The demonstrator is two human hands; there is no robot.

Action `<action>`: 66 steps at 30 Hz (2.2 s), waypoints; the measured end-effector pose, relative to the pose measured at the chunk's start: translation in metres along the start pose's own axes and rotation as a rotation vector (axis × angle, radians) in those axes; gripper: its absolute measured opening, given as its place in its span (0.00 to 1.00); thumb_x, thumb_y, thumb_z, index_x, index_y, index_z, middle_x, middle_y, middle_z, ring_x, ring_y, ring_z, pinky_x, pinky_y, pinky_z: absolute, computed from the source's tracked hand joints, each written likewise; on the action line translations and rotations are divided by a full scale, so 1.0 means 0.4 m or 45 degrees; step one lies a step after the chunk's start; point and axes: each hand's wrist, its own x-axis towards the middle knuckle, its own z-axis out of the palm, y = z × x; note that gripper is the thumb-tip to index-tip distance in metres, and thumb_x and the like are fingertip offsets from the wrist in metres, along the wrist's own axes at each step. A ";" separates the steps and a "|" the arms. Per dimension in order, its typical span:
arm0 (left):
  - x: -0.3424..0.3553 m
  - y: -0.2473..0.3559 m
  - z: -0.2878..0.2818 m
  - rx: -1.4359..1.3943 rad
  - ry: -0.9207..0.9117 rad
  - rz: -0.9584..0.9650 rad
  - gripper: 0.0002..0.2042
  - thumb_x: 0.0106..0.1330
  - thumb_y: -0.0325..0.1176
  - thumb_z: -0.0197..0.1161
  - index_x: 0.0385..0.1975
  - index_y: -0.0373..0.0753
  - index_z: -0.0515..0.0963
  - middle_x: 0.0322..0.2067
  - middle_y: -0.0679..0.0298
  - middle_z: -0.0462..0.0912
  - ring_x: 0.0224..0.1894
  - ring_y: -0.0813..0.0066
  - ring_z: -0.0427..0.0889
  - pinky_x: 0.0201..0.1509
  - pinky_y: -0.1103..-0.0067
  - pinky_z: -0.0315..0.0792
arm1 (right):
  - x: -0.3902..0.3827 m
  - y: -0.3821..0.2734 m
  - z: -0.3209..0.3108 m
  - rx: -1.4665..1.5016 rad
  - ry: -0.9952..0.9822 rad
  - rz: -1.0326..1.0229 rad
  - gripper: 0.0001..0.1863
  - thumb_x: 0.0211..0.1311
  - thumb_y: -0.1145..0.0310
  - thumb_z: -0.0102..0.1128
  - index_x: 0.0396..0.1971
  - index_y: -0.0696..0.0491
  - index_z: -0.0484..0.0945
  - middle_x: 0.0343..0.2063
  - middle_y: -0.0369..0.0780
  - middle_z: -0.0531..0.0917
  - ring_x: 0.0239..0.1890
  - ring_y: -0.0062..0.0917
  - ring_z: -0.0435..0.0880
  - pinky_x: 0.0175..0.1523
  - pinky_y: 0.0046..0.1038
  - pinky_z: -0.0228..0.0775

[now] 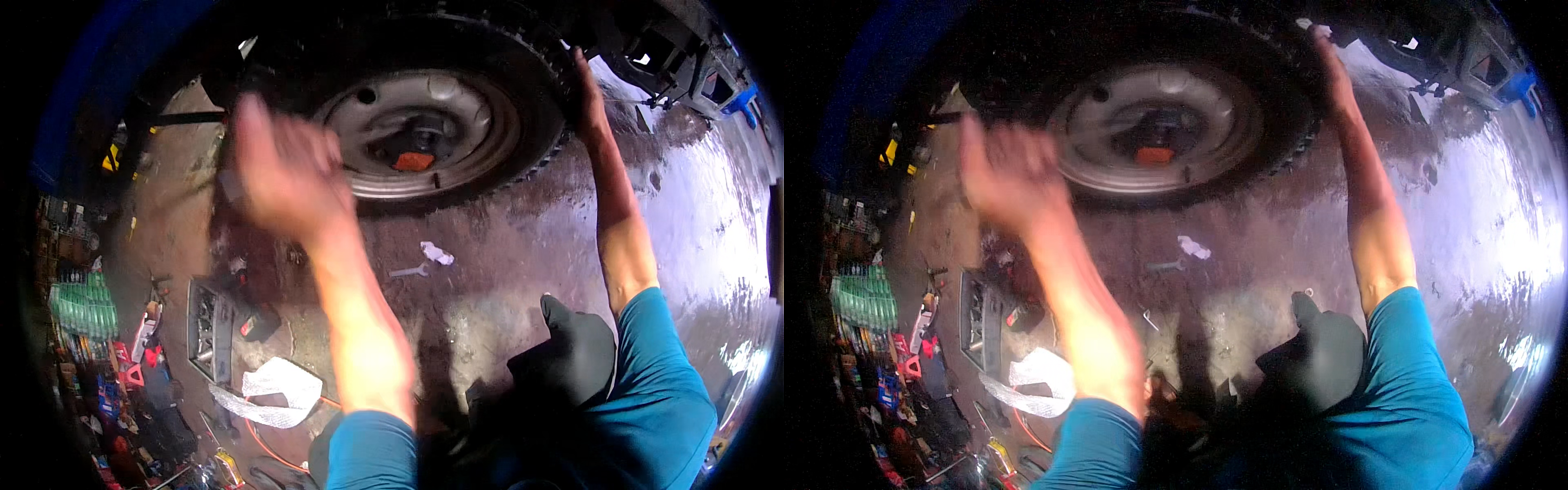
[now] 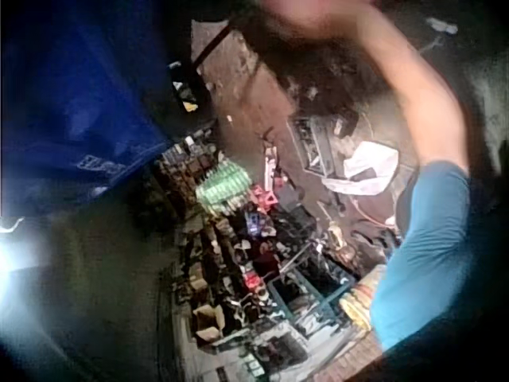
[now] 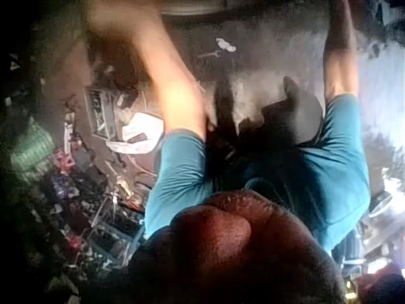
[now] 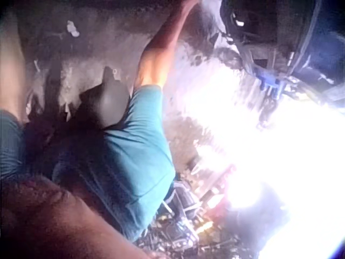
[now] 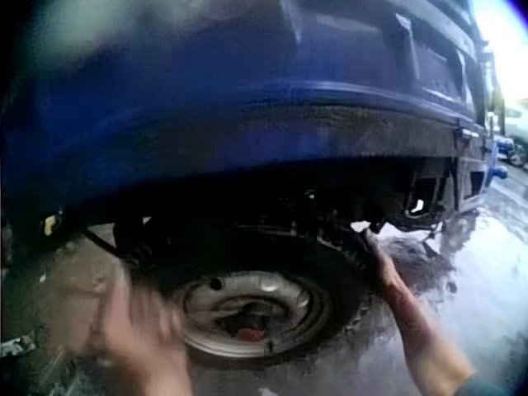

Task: The person removes a wheel hub cap with a metal bar, extracts a cotter pin with pliers, and unscrews an axle nut using an impact wrench. Then, the person attaches a hub puller tool onto the wheel hub by hand.

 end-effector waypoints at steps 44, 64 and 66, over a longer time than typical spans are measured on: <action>-0.031 0.013 0.053 0.329 0.240 0.250 0.08 0.59 0.34 0.59 0.22 0.37 0.71 0.17 0.64 0.63 0.19 0.73 0.64 0.28 0.75 0.63 | -0.155 0.284 0.461 -0.398 1.015 0.214 0.24 0.41 0.60 0.65 0.42 0.50 0.74 0.52 0.45 0.64 0.62 0.50 0.51 0.60 0.58 0.47; -0.004 0.033 -0.025 0.135 0.148 0.121 0.18 0.60 0.39 0.54 0.11 0.45 0.57 0.08 0.71 0.51 0.10 0.78 0.51 0.18 0.78 0.53 | -0.117 0.343 0.444 -0.462 0.886 -0.085 0.13 0.41 0.69 0.62 0.24 0.60 0.71 0.32 0.45 0.70 0.36 0.36 0.73 0.28 0.36 0.74; 0.101 0.023 -0.047 0.089 -0.011 -0.022 0.19 0.59 0.36 0.56 0.10 0.48 0.56 0.08 0.73 0.49 0.10 0.80 0.50 0.18 0.78 0.51 | -0.111 0.351 0.426 -0.305 0.827 -0.061 0.13 0.43 0.69 0.62 0.27 0.61 0.71 0.33 0.45 0.70 0.38 0.35 0.73 0.24 0.37 0.76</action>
